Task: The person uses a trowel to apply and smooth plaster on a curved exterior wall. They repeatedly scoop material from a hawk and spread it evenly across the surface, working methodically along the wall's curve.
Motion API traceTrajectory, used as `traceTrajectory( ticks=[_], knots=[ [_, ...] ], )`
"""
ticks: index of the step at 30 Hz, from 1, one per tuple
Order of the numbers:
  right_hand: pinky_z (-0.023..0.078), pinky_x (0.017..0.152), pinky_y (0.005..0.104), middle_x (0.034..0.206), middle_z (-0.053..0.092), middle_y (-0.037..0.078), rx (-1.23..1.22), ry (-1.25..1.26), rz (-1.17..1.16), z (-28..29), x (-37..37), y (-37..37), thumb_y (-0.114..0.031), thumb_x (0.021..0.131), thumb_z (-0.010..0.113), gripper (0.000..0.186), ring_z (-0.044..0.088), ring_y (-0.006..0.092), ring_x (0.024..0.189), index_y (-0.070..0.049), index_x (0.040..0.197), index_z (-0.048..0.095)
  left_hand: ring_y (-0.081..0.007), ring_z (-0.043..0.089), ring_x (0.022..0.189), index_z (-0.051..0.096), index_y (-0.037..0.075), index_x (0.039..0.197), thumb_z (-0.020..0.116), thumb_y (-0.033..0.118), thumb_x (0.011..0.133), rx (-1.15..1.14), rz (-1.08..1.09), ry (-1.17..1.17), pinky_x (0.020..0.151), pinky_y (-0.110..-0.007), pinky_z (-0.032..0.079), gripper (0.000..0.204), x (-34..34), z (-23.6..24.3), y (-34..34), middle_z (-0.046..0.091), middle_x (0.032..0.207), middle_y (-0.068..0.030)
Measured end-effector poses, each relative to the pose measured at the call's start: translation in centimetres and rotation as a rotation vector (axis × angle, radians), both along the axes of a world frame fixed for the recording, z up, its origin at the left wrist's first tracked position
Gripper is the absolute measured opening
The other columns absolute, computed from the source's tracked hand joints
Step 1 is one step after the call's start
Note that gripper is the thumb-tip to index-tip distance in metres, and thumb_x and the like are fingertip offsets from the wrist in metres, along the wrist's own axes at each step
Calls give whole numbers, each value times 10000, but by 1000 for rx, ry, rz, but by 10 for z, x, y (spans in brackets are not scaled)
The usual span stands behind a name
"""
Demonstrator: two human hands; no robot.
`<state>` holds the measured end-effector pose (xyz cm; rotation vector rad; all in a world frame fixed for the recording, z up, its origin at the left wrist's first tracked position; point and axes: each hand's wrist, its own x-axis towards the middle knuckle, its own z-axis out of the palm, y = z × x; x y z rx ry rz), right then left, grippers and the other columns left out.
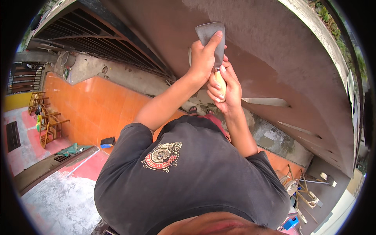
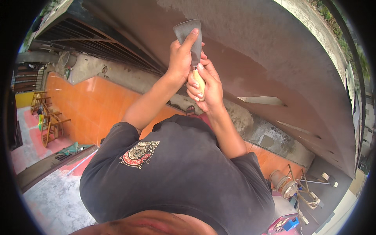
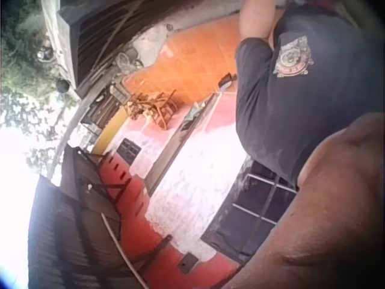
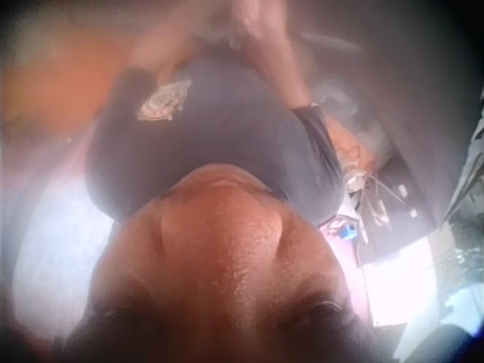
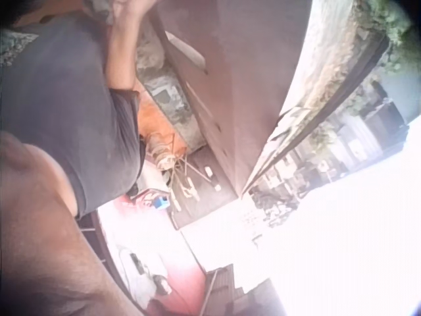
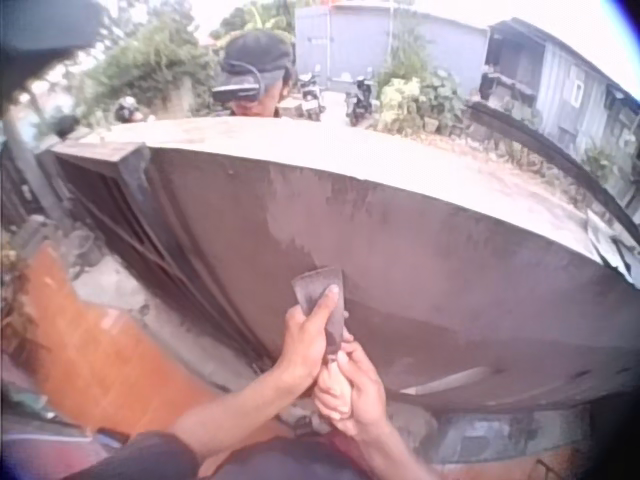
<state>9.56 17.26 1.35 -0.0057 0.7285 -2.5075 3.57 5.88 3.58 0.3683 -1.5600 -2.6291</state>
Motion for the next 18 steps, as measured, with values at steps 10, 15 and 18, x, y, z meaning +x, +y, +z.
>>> traceTrajectory(
  ticks=[10, 15, 18],
  knots=[
    [309, 329, 221, 666, 468, 64, 5, 61, -8, 0, -23, -1, -229, 1115, 434, 190, 345, 85, 382, -157, 1282, 487, -174, 645, 579, 638, -10, 949, 762, 484, 933, 0, 2, 13, 530, -315, 550, 509, -16, -5, 2, 655, 839, -134],
    [308, 330, 217, 660, 467, 68, 75, -30, -46, 9, -22, 0, -216, 1117, 421, 197, 335, 90, 370, -176, 1294, 497, -165, 640, 571, 631, -8, 969, 760, 474, 939, 20, 22, 23, 507, -312, 550, 499, -17, 9, 3, 650, 839, -133],
    [305, 335, 221, 660, 475, 76, 24, 99, 8, 12, -36, 3, -220, 1124, 411, 163, 334, 93, 363, -147, 1243, 494, -164, 639, 570, 621, 4, 964, 771, 478, 929, 90, 55, 176, 497, -313, 552, 499, -28, 16, 0, 649, 839, -128]
  ],
)
